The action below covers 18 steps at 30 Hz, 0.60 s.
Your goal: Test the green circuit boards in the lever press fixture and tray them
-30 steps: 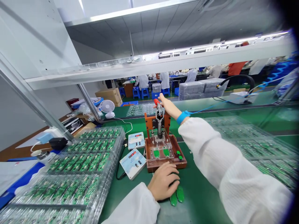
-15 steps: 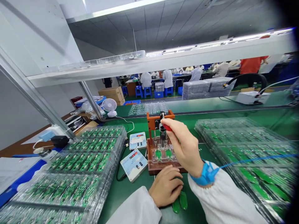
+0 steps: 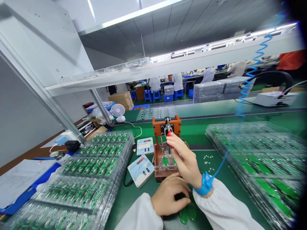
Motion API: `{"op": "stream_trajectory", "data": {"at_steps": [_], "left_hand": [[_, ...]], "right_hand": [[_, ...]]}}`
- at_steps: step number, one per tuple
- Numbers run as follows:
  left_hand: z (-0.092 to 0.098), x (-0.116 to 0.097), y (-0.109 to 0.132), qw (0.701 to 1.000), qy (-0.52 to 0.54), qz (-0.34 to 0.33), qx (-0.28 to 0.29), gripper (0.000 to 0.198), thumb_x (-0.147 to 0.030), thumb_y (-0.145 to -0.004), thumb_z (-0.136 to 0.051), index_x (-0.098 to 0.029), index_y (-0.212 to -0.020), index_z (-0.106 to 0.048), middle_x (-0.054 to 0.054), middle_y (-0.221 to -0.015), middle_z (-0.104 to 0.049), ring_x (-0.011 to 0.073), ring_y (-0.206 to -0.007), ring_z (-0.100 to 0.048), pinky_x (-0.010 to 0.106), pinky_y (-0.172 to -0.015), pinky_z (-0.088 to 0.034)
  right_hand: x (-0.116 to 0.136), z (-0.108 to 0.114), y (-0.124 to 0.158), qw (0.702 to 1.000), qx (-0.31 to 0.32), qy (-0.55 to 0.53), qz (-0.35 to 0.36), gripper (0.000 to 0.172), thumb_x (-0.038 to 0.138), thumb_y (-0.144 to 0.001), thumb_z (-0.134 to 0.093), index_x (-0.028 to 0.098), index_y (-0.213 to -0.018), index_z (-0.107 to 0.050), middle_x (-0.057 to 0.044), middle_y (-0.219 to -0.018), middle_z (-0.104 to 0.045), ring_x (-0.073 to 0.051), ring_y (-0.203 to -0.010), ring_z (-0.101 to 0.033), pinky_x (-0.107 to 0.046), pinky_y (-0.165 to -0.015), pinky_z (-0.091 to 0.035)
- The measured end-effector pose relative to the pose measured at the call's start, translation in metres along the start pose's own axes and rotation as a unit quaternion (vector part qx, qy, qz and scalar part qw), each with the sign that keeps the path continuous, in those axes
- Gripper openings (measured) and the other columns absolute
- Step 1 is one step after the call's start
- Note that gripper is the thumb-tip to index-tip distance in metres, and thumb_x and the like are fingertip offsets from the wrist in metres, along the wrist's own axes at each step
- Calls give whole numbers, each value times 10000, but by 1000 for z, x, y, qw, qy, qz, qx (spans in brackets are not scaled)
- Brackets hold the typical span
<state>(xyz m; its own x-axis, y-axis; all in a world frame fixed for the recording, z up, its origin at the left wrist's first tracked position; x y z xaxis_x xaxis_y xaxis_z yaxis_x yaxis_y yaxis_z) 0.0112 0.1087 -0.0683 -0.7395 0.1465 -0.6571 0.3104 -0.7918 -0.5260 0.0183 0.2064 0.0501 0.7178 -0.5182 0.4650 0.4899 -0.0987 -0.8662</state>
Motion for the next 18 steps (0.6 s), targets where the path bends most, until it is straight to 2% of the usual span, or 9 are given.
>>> {"op": "stream_trajectory", "data": {"at_steps": [3,6,7,9,10,12,14,16,18], "left_hand": [[41,-1,1,992,72,102,-1,254,-342,-863,-699,-213,-692,-563,27,-845,-753,204,-801,-710,352,-769,-562],[97,17,1,973,27,229,0,313,-408,-883,-654,-191,-679,-560,22,-737,-700,187,-732,-660,324,-742,-537],[116,27,1,963,-23,267,4,295,-425,-890,-642,-188,-718,-603,29,-777,-708,199,-775,-663,335,-783,-541],[146,51,0,931,-157,325,43,231,-397,-853,-687,-195,-963,-711,71,-1105,-733,269,-1068,-657,399,-994,-515],[156,63,0,906,-224,351,77,377,-384,-802,-746,-208,-1134,-711,95,-1331,-657,322,-1266,-571,445,-1113,-447],[166,87,2,845,-314,401,163,806,-391,-688,-857,-232,-1426,-575,112,-1636,-341,403,-1516,-260,520,-1244,-273],[167,102,5,797,-342,437,239,1099,-435,-613,-912,-236,-1567,-403,111,-1705,-101,428,-1562,-41,552,-1271,-176],[164,109,5,780,-341,445,278,1210,-472,-598,-915,-230,-1612,-301,114,-1708,-25,422,-1562,22,554,-1275,-143],[160,113,3,779,-338,437,295,1252,-519,-590,-904,-232,-1624,-260,114,-1708,-5,415,-1562,40,564,-1273,-132]], "right_hand": [[0,1,-3,999,12,-28,-13,567,61,-1004,-463,394,-1456,-540,24,-1483,-562,-239,-1461,-450,-492,-1216,-457],[2,2,-4,999,17,-42,-16,571,65,-1005,-473,408,-1457,-535,42,-1488,-557,-218,-1474,-430,-452,-1222,-450],[2,2,-5,999,15,-43,-15,577,65,-1005,-476,416,-1459,-530,49,-1490,-554,-210,-1474,-430,-439,-1222,-451],[3,2,-5,999,11,-42,-14,582,65,-1004,-478,421,-1462,-525,55,-1493,-551,-197,-1473,-432,-417,-1221,-451],[4,2,-5,999,10,-41,-14,582,64,-1004,-478,418,-1463,-523,54,-1494,-550,-193,-1472,-433,-411,-1221,-450],[4,1,-5,999,11,-40,-11,580,63,-1003,-479,405,-1469,-521,45,-1498,-547,-190,-1469,-437,-406,-1221,-448],[5,1,-5,999,13,-39,-9,580,61,-1002,-480,395,-1475,-516,35,-1501,-545,-193,-1471,-435,-410,-1218,-452],[6,2,-5,999,12,-39,-8,577,63,-1002,-476,388,-1478,-515,26,-1500,-546,-203,-1470,-436,-428,-1213,-459],[6,2,-5,999,12,-38,-8,573,67,-1002,-473,386,-1477,-519,20,-1496,-550,-217,-1468,-439,-447,-1207,-467]]}}
Point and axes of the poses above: each hand's wrist, its own y-axis away from the middle knuckle, its own z-axis out of the back of the hand, x = y × z, the point moved 6 cm from there along -y, towards the middle knuckle
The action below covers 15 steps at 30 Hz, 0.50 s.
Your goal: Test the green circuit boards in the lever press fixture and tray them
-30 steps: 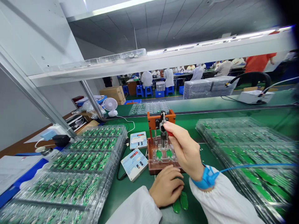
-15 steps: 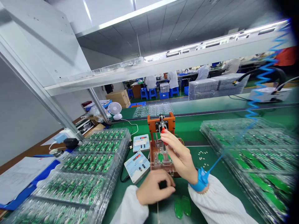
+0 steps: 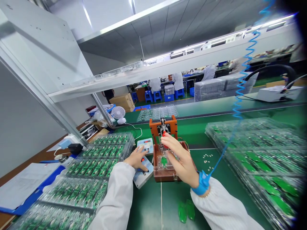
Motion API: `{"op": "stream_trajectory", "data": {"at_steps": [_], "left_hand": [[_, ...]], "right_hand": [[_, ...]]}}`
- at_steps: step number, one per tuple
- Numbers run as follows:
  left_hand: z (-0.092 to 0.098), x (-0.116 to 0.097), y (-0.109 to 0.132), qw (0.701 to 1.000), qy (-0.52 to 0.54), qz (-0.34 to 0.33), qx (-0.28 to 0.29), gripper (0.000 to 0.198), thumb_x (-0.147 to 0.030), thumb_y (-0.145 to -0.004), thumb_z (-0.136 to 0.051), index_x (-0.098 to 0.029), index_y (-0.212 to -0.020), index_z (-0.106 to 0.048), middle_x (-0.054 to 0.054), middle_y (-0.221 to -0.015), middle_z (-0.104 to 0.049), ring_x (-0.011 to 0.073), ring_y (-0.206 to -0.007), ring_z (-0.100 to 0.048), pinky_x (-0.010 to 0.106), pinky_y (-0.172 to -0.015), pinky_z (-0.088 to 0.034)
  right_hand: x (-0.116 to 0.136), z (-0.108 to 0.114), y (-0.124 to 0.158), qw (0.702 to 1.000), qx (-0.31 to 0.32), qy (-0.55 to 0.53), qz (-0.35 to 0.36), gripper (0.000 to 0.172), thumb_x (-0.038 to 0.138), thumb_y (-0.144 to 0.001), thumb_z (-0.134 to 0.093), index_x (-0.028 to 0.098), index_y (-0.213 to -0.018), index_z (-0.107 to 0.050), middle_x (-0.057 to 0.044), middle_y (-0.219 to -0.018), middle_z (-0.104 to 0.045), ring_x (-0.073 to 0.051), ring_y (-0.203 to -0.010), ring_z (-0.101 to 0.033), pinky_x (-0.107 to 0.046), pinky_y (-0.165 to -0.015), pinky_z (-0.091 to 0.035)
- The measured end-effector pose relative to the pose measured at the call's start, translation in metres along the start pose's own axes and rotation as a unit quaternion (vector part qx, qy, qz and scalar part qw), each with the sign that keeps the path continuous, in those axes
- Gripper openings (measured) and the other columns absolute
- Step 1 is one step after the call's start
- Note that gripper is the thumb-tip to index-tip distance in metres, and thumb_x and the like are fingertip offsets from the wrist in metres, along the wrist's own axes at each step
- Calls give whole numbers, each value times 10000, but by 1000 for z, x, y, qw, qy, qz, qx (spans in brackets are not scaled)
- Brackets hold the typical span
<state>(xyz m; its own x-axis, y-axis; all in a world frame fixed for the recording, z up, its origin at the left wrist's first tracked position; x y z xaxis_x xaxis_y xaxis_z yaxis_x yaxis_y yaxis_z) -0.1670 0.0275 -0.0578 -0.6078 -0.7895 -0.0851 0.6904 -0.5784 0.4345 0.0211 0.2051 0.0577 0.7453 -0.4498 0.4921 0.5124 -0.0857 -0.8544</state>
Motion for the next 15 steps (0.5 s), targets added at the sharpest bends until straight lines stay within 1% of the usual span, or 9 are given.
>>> {"op": "stream_trajectory", "data": {"at_steps": [4,9,12,15], "left_hand": [[-4,1,-10,1000,-16,-9,16,1335,-600,-537,-900,-258,-1632,-217,111,-1710,-8,424,-1559,56,618,-1256,-138],[-9,5,-19,999,-28,1,37,1394,-677,-502,-885,-241,-1636,-199,123,-1708,-5,440,-1554,53,630,-1250,-151],[-11,4,-19,999,-23,8,43,1424,-723,-488,-870,-250,-1640,-179,120,-1708,0,443,-1552,65,628,-1249,-151],[-8,4,-14,999,-15,8,36,1403,-686,-484,-887,-245,-1633,-213,119,-1708,7,436,-1550,84,604,-1260,-133]], "right_hand": [[0,0,0,1000,-1,3,-1,583,70,-1001,-476,396,-1482,-508,25,-1502,-543,-219,-1469,-438,-460,-1208,-467],[-1,-1,1,1000,-2,2,0,581,68,-1001,-468,386,-1486,-506,12,-1499,-546,-233,-1472,-434,-487,-1204,-467],[-1,-2,1,1000,-3,2,1,590,58,-997,-477,390,-1484,-505,18,-1496,-549,-219,-1474,-432,-471,-1213,-456],[-1,-2,0,1000,-7,1,0,605,45,-992,-482,401,-1481,-501,32,-1502,-542,-195,-1474,-430,-439,-1223,-443]]}}
Point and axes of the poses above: each hand's wrist, its own y-axis away from the middle knuckle, its own z-axis out of the back of the hand, x = y × z, the point moved 6 cm from there along -y, towards the middle knuckle
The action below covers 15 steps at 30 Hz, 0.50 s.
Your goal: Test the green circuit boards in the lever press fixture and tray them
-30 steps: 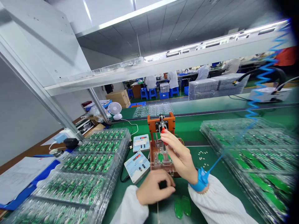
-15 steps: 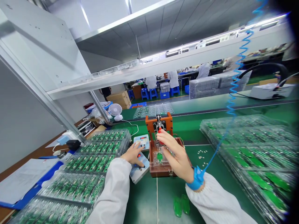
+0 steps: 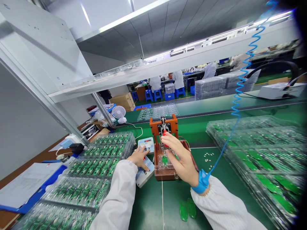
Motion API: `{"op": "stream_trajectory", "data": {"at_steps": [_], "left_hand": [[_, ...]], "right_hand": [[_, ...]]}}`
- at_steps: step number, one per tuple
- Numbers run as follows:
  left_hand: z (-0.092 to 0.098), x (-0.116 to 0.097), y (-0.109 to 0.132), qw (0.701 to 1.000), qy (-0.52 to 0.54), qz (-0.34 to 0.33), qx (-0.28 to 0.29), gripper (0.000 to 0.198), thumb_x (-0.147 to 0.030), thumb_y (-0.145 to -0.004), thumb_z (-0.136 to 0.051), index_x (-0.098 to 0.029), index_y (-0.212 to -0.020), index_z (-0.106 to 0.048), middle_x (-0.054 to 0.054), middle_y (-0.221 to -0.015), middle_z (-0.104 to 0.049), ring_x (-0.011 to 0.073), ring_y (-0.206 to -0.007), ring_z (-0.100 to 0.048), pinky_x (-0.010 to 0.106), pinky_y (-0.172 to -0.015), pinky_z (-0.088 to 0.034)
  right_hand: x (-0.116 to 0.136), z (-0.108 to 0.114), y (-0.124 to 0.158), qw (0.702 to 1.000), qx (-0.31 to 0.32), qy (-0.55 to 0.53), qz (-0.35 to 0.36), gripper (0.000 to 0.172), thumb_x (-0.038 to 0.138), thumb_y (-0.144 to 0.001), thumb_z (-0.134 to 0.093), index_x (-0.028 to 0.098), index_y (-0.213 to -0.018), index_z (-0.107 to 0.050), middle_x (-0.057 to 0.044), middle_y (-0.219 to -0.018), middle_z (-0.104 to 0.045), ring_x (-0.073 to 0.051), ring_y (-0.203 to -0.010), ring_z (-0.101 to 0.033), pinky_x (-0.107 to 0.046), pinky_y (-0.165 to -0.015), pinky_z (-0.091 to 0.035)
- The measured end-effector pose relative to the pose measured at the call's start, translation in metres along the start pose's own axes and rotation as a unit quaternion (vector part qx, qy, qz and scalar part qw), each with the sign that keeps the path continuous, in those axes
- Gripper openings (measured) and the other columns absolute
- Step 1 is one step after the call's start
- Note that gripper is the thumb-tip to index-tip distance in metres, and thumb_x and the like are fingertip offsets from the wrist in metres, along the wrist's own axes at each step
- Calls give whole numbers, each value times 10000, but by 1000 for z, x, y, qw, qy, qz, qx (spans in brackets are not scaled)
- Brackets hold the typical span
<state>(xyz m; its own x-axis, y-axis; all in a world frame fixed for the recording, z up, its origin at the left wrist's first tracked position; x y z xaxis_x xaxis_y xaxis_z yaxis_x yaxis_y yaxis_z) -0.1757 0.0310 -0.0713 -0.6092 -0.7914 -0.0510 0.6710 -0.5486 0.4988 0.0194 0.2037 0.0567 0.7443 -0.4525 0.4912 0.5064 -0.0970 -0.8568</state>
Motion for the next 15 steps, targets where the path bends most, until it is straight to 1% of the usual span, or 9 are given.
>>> {"op": "stream_trajectory", "data": {"at_steps": [2,5,7,9,12,15], "left_hand": [[4,3,5,1000,15,2,-8,1375,-635,-504,-894,-237,-1633,-216,120,-1708,2,424,-1556,66,577,-1268,-138],[9,15,10,999,33,28,-13,1351,-612,-538,-880,-240,-1639,-191,115,-1708,-45,413,-1561,38,561,-1273,-145],[8,22,11,999,24,46,-2,1368,-620,-525,-879,-240,-1640,-185,112,-1708,-60,416,-1560,47,565,-1274,-134],[5,26,8,998,10,53,17,1415,-616,-483,-891,-235,-1642,-173,113,-1708,-41,421,-1556,61,568,-1274,-128],[-1,27,3,998,8,49,32,1480,-618,-423,-903,-238,-1643,-157,121,-1706,-10,444,-1550,64,620,-1257,-144],[-3,26,-1,999,15,36,22,1490,-635,-412,-900,-250,-1643,-155,127,-1705,-14,464,-1545,52,672,-1232,-165]], "right_hand": [[0,0,0,1000,-1,0,1,610,43,-992,-480,406,-1482,-499,38,-1504,-539,-188,-1477,-425,-426,-1224,-443],[0,0,0,1000,2,-1,2,601,50,-994,-476,401,-1482,-501,33,-1505,-539,-196,-1478,-424,-436,-1225,-441],[0,0,1,1000,0,-1,3,585,64,-997,-476,393,-1479,-509,23,-1500,-545,-210,-1471,-436,-454,-1221,-446],[0,1,1,1000,-3,1,3,562,80,-1000,-477,383,-1471,-523,13,-1494,-552,-225,-1463,-449,-471,-1212,-457],[1,1,1,1000,-5,4,2,541,96,-1005,-473,371,-1466,-535,2,-1491,-556,-237,-1457,-456,-485,-1200,-472],[0,0,1,1000,-3,1,1,546,92,-1005,-472,373,-1469,-530,5,-1491,-555,-234,-1463,-448,-482,-1202,-470]]}}
Point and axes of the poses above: each hand's wrist, its own y-axis away from the middle knuckle, its own z-axis out of the back of the hand, x = y × z, the point moved 6 cm from there along -y, towards the middle knuckle
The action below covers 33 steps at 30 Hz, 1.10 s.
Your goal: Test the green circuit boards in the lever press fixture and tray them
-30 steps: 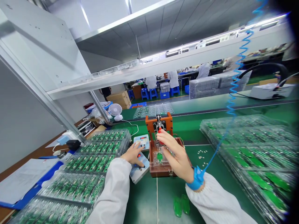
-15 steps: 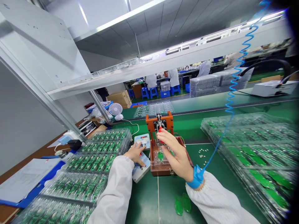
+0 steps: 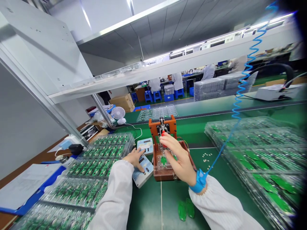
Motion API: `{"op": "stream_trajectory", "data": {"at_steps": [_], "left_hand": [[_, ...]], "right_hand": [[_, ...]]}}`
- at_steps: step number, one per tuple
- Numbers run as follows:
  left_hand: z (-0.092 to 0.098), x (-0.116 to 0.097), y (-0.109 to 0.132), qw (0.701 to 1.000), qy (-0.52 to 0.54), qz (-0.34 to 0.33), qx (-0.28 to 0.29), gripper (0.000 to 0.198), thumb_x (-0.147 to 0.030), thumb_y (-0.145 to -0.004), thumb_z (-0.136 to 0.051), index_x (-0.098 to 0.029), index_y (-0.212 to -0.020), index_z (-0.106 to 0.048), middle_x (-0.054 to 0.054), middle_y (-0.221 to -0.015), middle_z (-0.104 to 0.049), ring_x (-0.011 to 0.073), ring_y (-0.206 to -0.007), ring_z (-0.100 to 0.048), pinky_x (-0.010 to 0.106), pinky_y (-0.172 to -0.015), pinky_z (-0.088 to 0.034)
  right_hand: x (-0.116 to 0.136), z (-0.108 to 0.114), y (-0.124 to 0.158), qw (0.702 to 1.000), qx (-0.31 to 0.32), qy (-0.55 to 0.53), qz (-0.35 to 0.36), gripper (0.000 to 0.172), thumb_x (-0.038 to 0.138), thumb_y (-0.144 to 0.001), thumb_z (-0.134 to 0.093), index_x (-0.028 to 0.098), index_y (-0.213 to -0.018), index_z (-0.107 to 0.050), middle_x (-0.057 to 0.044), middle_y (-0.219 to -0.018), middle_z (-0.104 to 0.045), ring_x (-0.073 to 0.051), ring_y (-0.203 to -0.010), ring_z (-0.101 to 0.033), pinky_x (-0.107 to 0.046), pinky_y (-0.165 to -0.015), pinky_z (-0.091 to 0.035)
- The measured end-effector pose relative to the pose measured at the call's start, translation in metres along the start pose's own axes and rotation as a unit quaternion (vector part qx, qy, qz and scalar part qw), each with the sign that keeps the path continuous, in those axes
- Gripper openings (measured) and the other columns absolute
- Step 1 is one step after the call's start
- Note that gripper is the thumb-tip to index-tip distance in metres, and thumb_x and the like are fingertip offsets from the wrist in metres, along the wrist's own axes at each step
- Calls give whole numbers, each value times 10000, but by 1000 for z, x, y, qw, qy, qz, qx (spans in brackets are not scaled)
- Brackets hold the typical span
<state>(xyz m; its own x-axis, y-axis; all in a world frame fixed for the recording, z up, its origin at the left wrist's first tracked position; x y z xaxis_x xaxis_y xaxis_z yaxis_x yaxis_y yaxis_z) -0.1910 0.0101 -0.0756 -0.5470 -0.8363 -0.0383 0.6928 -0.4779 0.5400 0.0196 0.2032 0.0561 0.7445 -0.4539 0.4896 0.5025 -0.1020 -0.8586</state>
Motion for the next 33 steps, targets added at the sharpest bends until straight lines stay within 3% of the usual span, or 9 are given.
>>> {"op": "stream_trajectory", "data": {"at_steps": [12,22,26,28,29,31,33], "left_hand": [[0,-1,-4,1000,-23,5,6,1514,-638,-384,-920,-266,-1640,-160,137,-1707,-32,481,-1542,37,667,-1231,-188],[5,-13,5,998,-48,12,29,1502,-657,-414,-909,-242,-1644,-152,132,-1708,5,473,-1539,88,634,-1248,-130],[7,-15,9,999,-36,21,18,1440,-544,-416,-945,-258,-1629,-223,121,-1710,22,475,-1532,132,651,-1244,-88],[10,-18,17,1000,-3,20,-17,1358,-458,-434,-955,-243,-1601,-294,131,-1711,-13,467,-1542,101,621,-1255,-116],[14,-22,24,998,24,9,-65,1257,-409,-451,-951,-224,-1554,-378,148,-1705,-71,469,-1549,51,603,-1258,-150],[27,-37,45,974,85,-35,-207,838,-352,-586,-883,-195,-1340,-554,171,-1630,-294,439,-1534,-167,551,-1238,-258],[35,-59,74,921,144,-106,-345,292,-343,-808,-703,-206,-1036,-583,138,-1349,-568,326,-1331,-491,473,-1116,-425]], "right_hand": [[1,0,0,1000,-4,-1,3,563,66,-997,-478,371,-1467,-527,7,-1487,-557,-221,-1467,-441,-465,-1212,-451],[-1,-1,1,1000,-1,-4,4,593,29,-990,-481,366,-1476,-509,17,-1510,-531,-195,-1485,-410,-420,-1244,-402],[0,-1,2,1000,-3,-1,6,602,21,-986,-481,374,-1473,-509,27,-1510,-530,-184,-1483,-412,-395,-1243,-404],[0,-1,2,1000,-3,1,5,601,22,-986,-485,374,-1472,-509,29,-1512,-529,-179,-1485,-409,-382,-1241,-408],[0,-1,1,1000,-3,2,4,597,23,-987,-486,371,-1471,-510,28,-1513,-528,-178,-1487,-407,-380,-1241,-409],[0,-1,1,1000,-1,4,6,590,24,-990,-484,364,-1471,-512,22,-1513,-529,-179,-1488,-406,-384,-1241,-410],[0,0,1,1000,1,7,10,589,22,-990,-479,358,-1474,-510,16,-1511,-530,-183,-1486,-409,-394,-1241,-411]]}}
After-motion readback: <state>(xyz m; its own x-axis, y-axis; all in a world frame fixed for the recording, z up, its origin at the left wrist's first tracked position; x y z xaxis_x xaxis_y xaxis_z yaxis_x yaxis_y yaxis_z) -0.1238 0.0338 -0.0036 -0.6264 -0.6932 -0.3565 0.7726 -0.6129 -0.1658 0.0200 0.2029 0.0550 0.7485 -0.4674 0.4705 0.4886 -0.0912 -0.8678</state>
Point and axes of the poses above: each hand's wrist, its own y-axis away from the middle knuckle, its own z-axis out of the back of the hand, x = y × z, the point moved 6 cm from there along -y, towards the middle knuckle
